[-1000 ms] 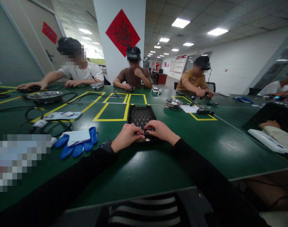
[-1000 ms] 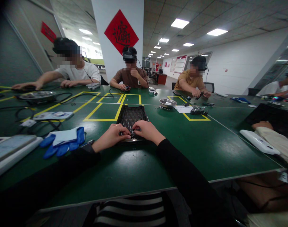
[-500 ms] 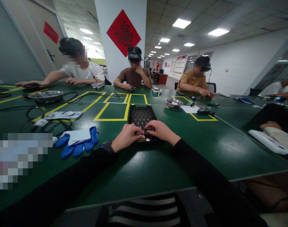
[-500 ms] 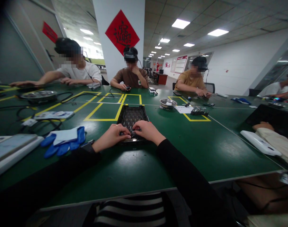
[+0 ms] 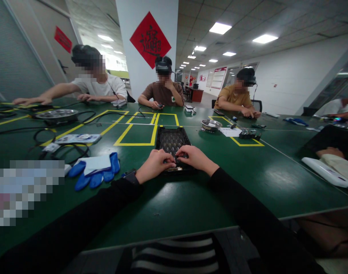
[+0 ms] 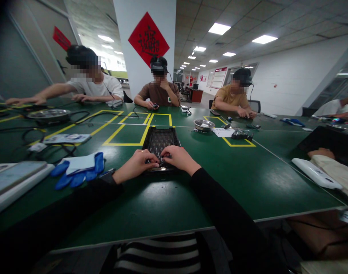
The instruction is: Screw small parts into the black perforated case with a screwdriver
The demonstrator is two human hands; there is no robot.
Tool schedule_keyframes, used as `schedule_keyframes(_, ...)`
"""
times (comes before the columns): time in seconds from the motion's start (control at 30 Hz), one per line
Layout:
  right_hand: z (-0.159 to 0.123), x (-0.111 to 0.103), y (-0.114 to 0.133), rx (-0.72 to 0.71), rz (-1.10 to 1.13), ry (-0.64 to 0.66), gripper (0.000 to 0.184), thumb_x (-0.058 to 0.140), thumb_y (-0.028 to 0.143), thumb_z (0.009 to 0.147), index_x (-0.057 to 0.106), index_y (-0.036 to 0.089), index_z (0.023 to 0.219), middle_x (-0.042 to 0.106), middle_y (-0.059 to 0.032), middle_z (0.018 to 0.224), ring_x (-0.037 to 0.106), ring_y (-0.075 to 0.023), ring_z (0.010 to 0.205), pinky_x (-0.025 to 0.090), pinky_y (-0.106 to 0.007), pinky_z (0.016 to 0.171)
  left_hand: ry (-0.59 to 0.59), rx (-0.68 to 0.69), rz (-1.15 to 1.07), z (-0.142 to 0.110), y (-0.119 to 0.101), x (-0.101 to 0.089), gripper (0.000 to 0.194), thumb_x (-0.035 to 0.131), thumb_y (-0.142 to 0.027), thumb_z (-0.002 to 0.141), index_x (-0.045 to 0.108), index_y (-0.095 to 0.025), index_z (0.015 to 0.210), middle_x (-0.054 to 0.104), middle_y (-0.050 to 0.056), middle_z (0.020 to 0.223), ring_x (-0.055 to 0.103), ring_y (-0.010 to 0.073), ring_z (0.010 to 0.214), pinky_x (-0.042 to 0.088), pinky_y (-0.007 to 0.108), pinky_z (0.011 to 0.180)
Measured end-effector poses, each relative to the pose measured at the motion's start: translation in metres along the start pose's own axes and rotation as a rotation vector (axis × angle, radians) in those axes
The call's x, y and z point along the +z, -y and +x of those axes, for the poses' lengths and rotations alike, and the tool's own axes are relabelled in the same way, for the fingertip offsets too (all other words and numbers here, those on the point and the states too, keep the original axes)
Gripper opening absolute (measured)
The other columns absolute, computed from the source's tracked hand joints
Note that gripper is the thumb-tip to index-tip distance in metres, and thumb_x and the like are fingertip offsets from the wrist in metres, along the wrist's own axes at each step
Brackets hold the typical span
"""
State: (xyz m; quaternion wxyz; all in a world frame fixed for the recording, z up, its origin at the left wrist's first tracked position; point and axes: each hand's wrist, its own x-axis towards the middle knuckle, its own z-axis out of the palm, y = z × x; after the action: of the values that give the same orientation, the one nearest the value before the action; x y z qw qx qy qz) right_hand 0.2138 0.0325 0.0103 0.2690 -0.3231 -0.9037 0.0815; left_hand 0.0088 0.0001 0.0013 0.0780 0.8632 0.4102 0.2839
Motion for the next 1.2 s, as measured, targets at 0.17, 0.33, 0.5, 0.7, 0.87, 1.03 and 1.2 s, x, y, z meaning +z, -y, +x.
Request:
schedule_keyframes(0.17,0.000,0.000,0.000,0.005,0.004,0.002,0.015,0.061,0.018,0.076,0.064,0.017,0.091,0.065,-0.0040,0.087,0.058,-0.0133,0.078,0.042,-0.025,0.071,0.000,0.003,0.022,-0.001,-0.002,-0.001,0.018,0.063,-0.039,0.076,0.069,-0.025,0.085,0.068,-0.001,0.074,0.057,0.0164,0.076,0.036,0.029,0.076)
schedule_keyframes(0.33,-0.001,-0.001,0.002,0.016,0.001,0.011,0.015,0.060,0.020,0.078,0.063,0.017,0.092,0.064,-0.0039,0.086,0.058,-0.0132,0.078,0.042,-0.025,0.071,-0.001,-0.021,-0.009,-0.002,-0.005,-0.004,0.023,0.062,-0.042,0.076,0.068,-0.025,0.088,0.069,-0.001,0.074,0.057,0.0172,0.078,0.033,0.031,0.079)
schedule_keyframes(0.5,-0.001,-0.007,0.002,-0.016,0.003,0.023,0.015,0.060,0.021,0.079,0.063,0.017,0.093,0.064,-0.0039,0.088,0.058,-0.0138,0.080,0.042,-0.026,0.073,-0.061,-0.074,-0.005,-0.003,-0.006,-0.009,0.031,0.049,-0.047,0.083,0.068,-0.023,0.084,0.068,0.000,0.077,0.054,0.0174,0.079,0.032,0.033,0.082)
schedule_keyframes(0.7,-0.001,-0.014,0.002,-0.151,0.067,0.110,0.014,0.063,0.019,0.078,0.065,0.018,0.091,0.064,-0.0039,0.090,0.057,-0.0148,0.088,0.041,-0.028,0.081,-0.180,-0.155,-0.070,-0.004,-0.008,-0.007,0.044,0.032,-0.041,0.092,0.068,-0.021,0.078,0.066,0.000,0.076,0.053,0.0160,0.079,0.033,0.031,0.080)
schedule_keyframes(0.87,-0.001,-0.016,0.006,-0.175,0.072,0.157,0.013,0.062,0.019,0.079,0.065,0.017,0.091,0.063,-0.0041,0.091,0.056,-0.0150,0.089,0.042,-0.028,0.082,-0.140,-0.143,-0.067,-0.006,-0.011,-0.003,0.050,0.028,-0.041,0.093,0.068,-0.021,0.072,0.066,0.000,0.078,0.052,0.0167,0.081,0.030,0.033,0.083)
schedule_keyframes(1.03,-0.001,-0.015,0.009,-0.187,0.059,0.197,0.013,0.061,0.019,0.080,0.065,0.017,0.092,0.062,-0.0049,0.092,0.055,-0.0157,0.091,0.041,-0.029,0.083,-0.133,-0.140,-0.079,-0.007,-0.012,-0.001,0.051,0.027,-0.042,0.093,0.067,-0.021,0.071,0.065,-0.001,0.077,0.051,0.0166,0.081,0.029,0.033,0.084)
schedule_keyframes(1.2,0.000,-0.014,0.009,-0.186,0.027,0.214,0.012,0.060,0.019,0.081,0.064,0.017,0.092,0.061,-0.0048,0.092,0.055,-0.0162,0.091,0.041,-0.029,0.083,-0.133,-0.138,-0.074,-0.007,-0.012,-0.001,0.051,0.026,-0.042,0.093,0.067,-0.020,0.071,0.065,0.000,0.076,0.051,0.0166,0.080,0.029,0.033,0.084)
